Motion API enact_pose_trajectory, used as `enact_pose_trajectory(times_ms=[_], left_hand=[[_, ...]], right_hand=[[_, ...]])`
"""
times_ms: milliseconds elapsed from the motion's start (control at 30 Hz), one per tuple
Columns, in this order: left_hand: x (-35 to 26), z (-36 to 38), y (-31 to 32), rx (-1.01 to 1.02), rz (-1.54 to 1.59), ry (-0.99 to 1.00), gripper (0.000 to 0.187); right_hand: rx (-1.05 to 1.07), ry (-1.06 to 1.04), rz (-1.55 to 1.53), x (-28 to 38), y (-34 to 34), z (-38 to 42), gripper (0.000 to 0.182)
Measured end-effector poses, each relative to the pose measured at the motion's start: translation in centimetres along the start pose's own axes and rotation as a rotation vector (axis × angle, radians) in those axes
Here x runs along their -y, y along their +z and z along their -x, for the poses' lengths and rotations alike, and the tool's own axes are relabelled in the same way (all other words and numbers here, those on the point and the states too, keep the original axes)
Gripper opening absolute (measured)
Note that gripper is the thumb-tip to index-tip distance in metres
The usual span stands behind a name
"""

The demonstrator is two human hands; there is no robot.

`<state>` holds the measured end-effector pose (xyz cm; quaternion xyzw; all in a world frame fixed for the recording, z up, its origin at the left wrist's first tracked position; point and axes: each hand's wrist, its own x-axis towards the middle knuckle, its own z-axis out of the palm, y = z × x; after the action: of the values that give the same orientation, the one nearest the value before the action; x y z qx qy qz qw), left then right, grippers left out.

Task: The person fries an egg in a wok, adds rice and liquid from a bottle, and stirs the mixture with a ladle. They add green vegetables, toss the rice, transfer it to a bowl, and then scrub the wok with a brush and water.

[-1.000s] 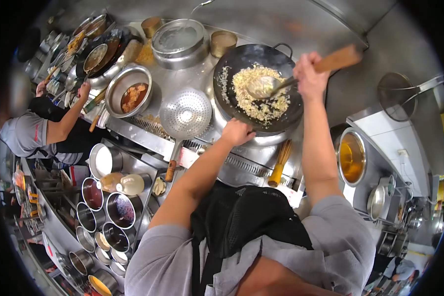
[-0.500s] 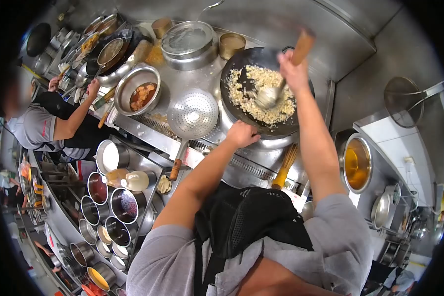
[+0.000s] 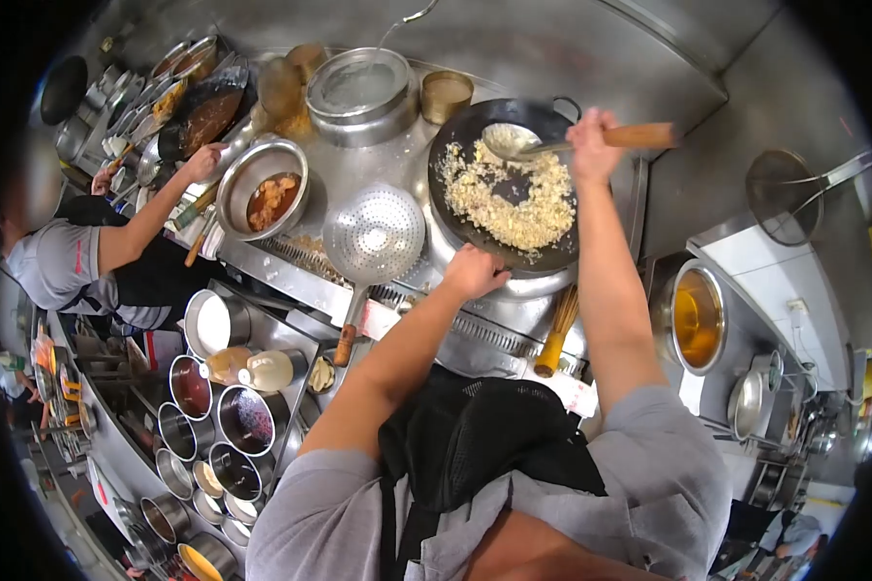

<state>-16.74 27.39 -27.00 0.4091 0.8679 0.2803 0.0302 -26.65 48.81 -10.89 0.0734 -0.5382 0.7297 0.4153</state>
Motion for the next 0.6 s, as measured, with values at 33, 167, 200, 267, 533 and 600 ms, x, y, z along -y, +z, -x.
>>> enact_pose_trajectory(times_ms=[33,167,200,267,533,600], left_hand=[[0.0,0.1,0.2,0.026,0.015,-0.010,0.034],[-0.4,0.9,0.0,0.034,0.007,0.011,0.032],[-0.1,0.1,-0.3,-0.013,0.015,0.024,0.031],[0.3,-0.5,-0.4,-0.013,0.043,0.032,0.030],[-2.4,2.3,0.5,-0.237,-0.026,0.027,0.034],[-5.0,4.4,1.1,-0.098,-0.068,-0.070,0.057]], right_hand=[[-0.016,0.039,0.193,-2.6,-0.2,0.9,0.026],[0.160,0.344,0.367,3.7,3.2,0.6,0.022],[0.162,0.276,0.267,5.8,3.8,1.6,0.023],[0.211,0.136,0.059,5.5,2.0,3.9,0.025],[0.097,0.208,0.576,10.0,2.9,6.3,0.032],[0.038,0.196,0.536,10.3,1.9,7.6,0.028]])
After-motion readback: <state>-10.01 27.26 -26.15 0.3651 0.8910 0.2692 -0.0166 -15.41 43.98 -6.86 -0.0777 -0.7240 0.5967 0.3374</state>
